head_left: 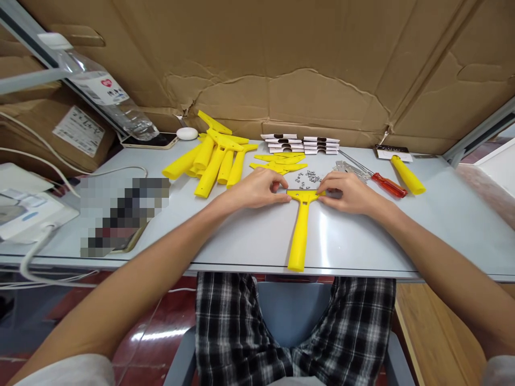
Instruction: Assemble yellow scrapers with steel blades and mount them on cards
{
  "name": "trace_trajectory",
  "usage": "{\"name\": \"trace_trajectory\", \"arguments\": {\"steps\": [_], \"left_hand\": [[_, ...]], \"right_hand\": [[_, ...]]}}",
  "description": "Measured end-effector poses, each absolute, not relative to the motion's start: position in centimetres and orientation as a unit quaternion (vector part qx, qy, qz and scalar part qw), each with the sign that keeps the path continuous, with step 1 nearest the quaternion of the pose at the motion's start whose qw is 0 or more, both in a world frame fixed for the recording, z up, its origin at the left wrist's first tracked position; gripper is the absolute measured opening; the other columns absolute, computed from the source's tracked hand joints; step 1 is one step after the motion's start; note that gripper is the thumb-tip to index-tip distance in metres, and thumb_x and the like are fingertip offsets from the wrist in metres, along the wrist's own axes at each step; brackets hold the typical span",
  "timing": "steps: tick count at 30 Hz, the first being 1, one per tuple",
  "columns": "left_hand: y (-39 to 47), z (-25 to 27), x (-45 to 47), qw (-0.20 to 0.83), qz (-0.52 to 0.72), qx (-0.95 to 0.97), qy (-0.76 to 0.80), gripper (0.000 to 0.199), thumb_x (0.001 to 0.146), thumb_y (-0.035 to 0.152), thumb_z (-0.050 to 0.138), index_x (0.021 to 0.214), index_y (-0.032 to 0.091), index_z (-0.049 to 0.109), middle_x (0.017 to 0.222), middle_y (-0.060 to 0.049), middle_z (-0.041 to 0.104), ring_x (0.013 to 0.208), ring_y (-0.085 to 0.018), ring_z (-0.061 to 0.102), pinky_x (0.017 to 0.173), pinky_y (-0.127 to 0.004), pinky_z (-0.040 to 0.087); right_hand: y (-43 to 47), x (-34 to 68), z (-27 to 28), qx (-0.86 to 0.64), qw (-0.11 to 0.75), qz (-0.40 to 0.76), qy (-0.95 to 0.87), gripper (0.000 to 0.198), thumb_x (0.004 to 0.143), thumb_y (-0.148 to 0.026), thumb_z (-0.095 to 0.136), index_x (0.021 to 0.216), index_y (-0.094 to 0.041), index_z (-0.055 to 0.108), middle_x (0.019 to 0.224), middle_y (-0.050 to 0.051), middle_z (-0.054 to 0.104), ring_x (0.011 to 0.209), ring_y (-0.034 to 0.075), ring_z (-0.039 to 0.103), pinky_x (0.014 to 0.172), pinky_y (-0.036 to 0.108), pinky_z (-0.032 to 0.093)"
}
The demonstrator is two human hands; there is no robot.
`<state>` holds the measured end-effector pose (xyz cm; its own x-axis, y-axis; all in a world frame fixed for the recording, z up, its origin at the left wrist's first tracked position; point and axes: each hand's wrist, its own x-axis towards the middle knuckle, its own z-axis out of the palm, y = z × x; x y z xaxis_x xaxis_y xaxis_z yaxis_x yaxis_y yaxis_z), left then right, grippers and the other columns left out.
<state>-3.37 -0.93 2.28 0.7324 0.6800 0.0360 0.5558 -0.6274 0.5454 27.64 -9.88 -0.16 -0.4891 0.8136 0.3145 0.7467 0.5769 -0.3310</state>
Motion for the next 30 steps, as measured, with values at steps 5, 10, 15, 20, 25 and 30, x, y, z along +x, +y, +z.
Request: {"name": "trace_trajectory", "arguments": {"steps": [5, 10, 15, 20, 25, 30], "left_hand": [[-1.6, 2.7, -3.8, 0.217, 0.098, 0.906, 0.350, 0.041, 0.092, 0.052, 0.078, 0.116, 0.020, 0.089, 0.084, -0.006, 0.078, 0.079, -0.025, 0.064, 0.075, -0.036, 0.041], [-2.8, 3.1, -4.6, 0.170, 0.051, 0.918, 0.354, 0.045, 0.099, 0.053, 0.071, 0.126, 0.021, 0.086, 0.097, -0.010, 0.081, 0.092, -0.031, 0.070, 0.081, -0.039, 0.048], [-5.6, 2.0, -7.3, 0.132, 0.102, 0.910, 0.378, 0.054, 0.108, 0.060, 0.058, 0.131, 0.019, 0.084, 0.133, -0.022, 0.078, 0.126, -0.044, 0.072, 0.114, -0.056, 0.056], [-9.7, -0.4, -9.0, 0.202, 0.179, 0.870, 0.413, 0.066, 0.117, 0.055, 0.041, 0.157, 0.012, 0.071, 0.174, -0.024, 0.061, 0.165, -0.042, 0.054, 0.143, -0.060, 0.036], [-11.1, -1.6, -8.7, 0.225, 0.218, 0.842, 0.440, 0.069, 0.119, 0.058, 0.040, 0.165, 0.013, 0.065, 0.180, -0.022, 0.057, 0.172, -0.038, 0.050, 0.147, -0.060, 0.031], [-10.9, -2.1, -8.7, 0.169, 0.193, 0.873, 0.416, 0.064, 0.117, 0.054, 0.048, 0.161, 0.014, 0.070, 0.185, -0.020, 0.051, 0.175, -0.040, 0.046, 0.148, -0.060, 0.031]], "right_hand": [[-9.6, 27.7, -0.6, -0.457, 0.230, 0.064, -0.857, 0.029, 0.103, -0.041, 0.071, 0.117, -0.020, 0.086, 0.110, 0.008, 0.081, 0.101, 0.019, 0.072, 0.092, 0.034, 0.055], [-9.8, 28.0, -1.0, -0.472, 0.254, 0.060, -0.842, 0.030, 0.104, -0.041, 0.070, 0.118, -0.019, 0.085, 0.111, 0.009, 0.080, 0.096, 0.017, 0.071, 0.093, 0.035, 0.058], [-12.5, 28.3, -1.5, -0.521, 0.311, 0.027, -0.795, 0.036, 0.109, -0.040, 0.060, 0.128, -0.021, 0.083, 0.130, 0.012, 0.080, 0.119, 0.024, 0.077, 0.113, 0.047, 0.064], [-17.0, 27.8, -2.2, -0.582, 0.311, 0.034, -0.751, 0.053, 0.113, -0.045, 0.053, 0.154, -0.019, 0.075, 0.155, 0.013, 0.072, 0.146, 0.030, 0.073, 0.128, 0.056, 0.063], [-18.9, 27.4, -2.9, -0.606, 0.299, 0.072, -0.733, 0.065, 0.116, -0.052, 0.048, 0.168, -0.019, 0.066, 0.166, 0.011, 0.064, 0.156, 0.031, 0.067, 0.137, 0.059, 0.058], [-19.0, 26.9, -3.9, -0.593, 0.259, 0.056, -0.761, 0.073, 0.114, -0.051, 0.050, 0.178, -0.016, 0.054, 0.180, 0.012, 0.048, 0.170, 0.032, 0.054, 0.145, 0.058, 0.051]]}}
